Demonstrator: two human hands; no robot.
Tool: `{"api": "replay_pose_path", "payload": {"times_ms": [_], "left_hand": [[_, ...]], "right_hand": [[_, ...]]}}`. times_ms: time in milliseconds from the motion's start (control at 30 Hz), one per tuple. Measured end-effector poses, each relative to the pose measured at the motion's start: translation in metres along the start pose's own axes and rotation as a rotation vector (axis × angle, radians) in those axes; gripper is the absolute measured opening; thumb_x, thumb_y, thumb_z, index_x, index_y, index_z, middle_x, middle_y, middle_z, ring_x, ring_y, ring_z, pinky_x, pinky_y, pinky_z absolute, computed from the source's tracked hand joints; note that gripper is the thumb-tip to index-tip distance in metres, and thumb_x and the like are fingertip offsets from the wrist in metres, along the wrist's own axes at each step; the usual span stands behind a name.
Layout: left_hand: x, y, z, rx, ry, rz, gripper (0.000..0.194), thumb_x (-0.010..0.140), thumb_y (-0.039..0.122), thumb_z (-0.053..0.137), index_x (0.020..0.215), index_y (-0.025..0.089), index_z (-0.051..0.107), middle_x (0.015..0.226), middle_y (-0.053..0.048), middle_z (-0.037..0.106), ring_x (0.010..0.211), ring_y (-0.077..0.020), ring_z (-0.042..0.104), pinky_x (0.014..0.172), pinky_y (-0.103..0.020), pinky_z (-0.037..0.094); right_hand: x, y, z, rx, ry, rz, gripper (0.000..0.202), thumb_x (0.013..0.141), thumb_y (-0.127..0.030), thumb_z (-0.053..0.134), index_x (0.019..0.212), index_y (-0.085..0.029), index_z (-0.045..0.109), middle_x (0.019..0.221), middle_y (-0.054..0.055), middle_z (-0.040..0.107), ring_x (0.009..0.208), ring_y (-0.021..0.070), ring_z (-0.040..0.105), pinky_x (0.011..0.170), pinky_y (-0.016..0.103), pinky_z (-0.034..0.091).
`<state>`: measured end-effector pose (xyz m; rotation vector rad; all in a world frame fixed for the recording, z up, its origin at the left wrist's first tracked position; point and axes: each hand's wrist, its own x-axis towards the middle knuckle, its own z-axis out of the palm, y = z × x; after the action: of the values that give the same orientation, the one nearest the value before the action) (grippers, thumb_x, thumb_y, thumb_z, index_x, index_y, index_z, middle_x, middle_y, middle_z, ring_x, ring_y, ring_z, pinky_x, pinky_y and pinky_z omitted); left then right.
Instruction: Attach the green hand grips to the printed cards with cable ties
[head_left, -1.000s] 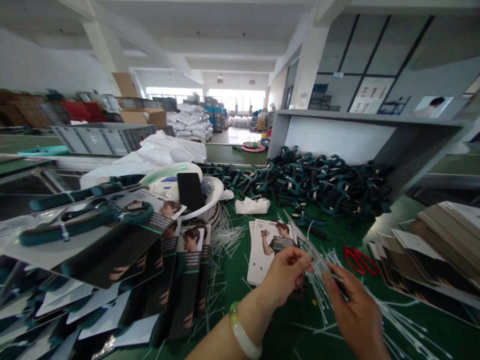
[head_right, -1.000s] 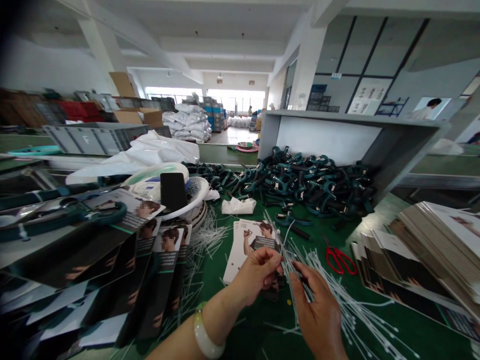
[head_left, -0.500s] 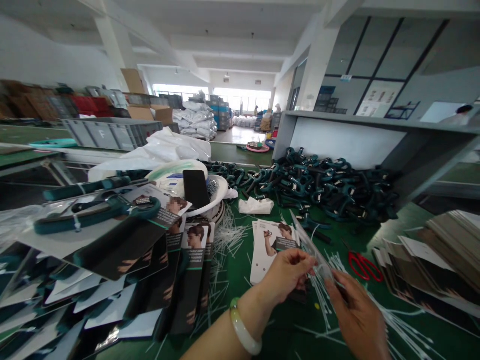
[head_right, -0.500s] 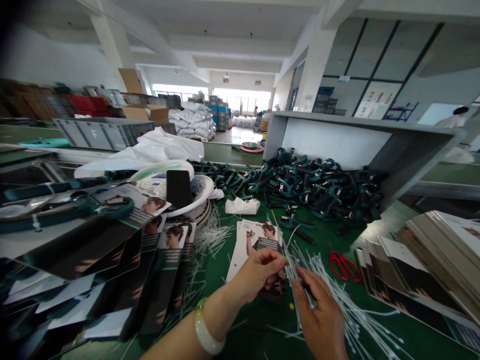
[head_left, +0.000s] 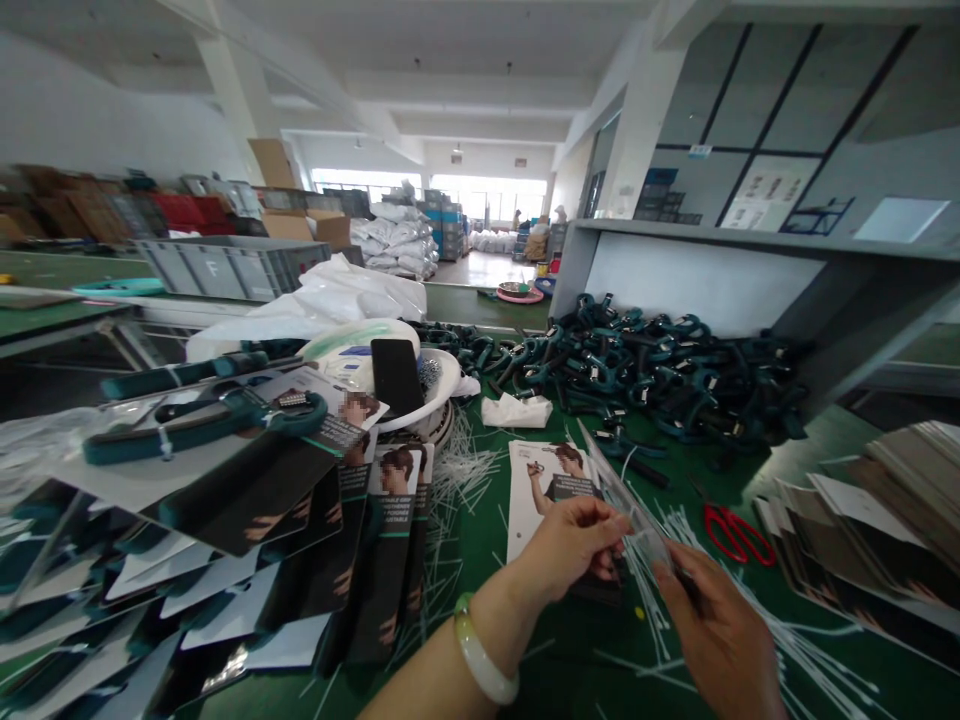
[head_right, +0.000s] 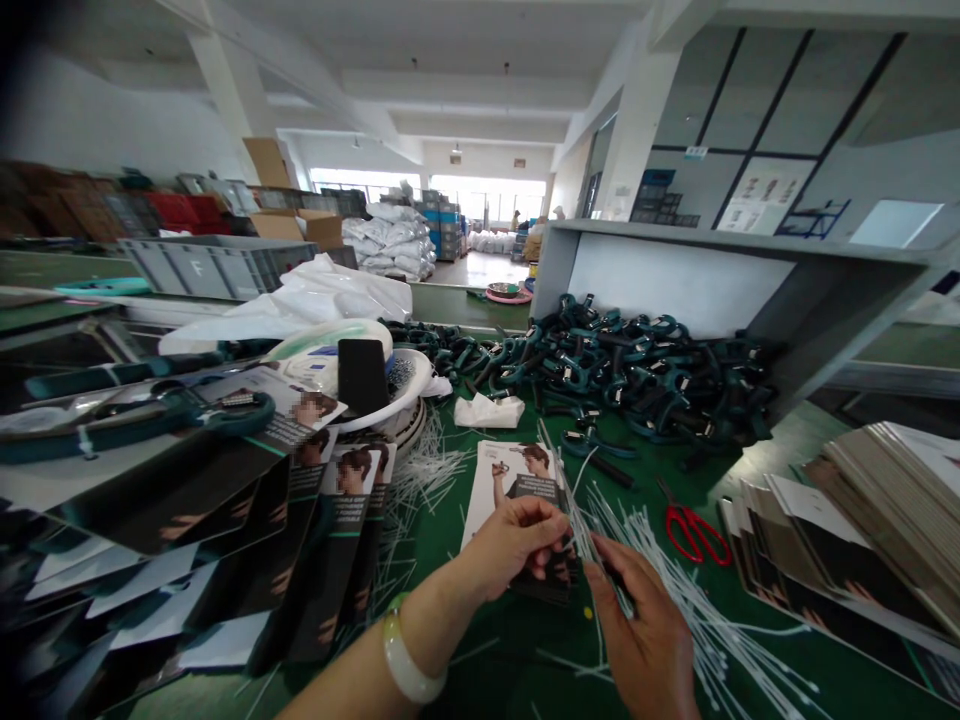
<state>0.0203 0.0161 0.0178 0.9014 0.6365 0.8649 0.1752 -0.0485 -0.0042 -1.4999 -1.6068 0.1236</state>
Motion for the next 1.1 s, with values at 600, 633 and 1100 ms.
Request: {"api": "replay_pose_path", "payload": {"times_ms": [600, 633, 1100], "left_hand": [[0.004, 0.002, 0.01, -0.08, 0.094, 0.106, 0.051, 0.056, 0.056, 0.071, 0.075, 0.016, 0.047, 0.055, 0.008, 0.052, 0.037, -0.0021, 0.044, 0.039, -0.015, 0.039], [0.001, 0.001, 0.011, -0.105, 0.112, 0.117, 0.052, 0.057, 0.057, 0.071, 0.078, 0.017, 0.045, 0.057, 0.008, 0.052, 0.039, -0.0027, 0.046, 0.039, -0.014, 0.04], [-0.026, 0.03, -0.029, 0.918, 0.051, -0.012, 0.023, 0.064, 0.03, 0.062, 0.084, 0.017, 0.066, 0.065, 0.002, 0.06, 0.055, -0.0103, 0.052, 0.051, -0.02, 0.041]], "right_hand": [[0.002, 0.002, 0.0, -0.033, -0.034, -0.179, 0.025, 0.084, -0.034, 0.053, 0.102, -0.021, 0.064, 0.099, 0.006, 0.067, 0.09, 0.0186, 0.064, 0.078, 0.028, 0.053], [0.002, 0.001, 0.001, -0.06, -0.029, -0.234, 0.024, 0.085, -0.034, 0.052, 0.102, -0.021, 0.063, 0.099, 0.006, 0.067, 0.09, 0.0184, 0.064, 0.078, 0.028, 0.053], [-0.003, -0.007, 0.015, -0.339, -0.053, -0.693, 0.028, 0.093, -0.028, 0.037, 0.1, -0.017, 0.061, 0.09, 0.008, 0.068, 0.085, 0.0179, 0.063, 0.075, 0.03, 0.052]]}}
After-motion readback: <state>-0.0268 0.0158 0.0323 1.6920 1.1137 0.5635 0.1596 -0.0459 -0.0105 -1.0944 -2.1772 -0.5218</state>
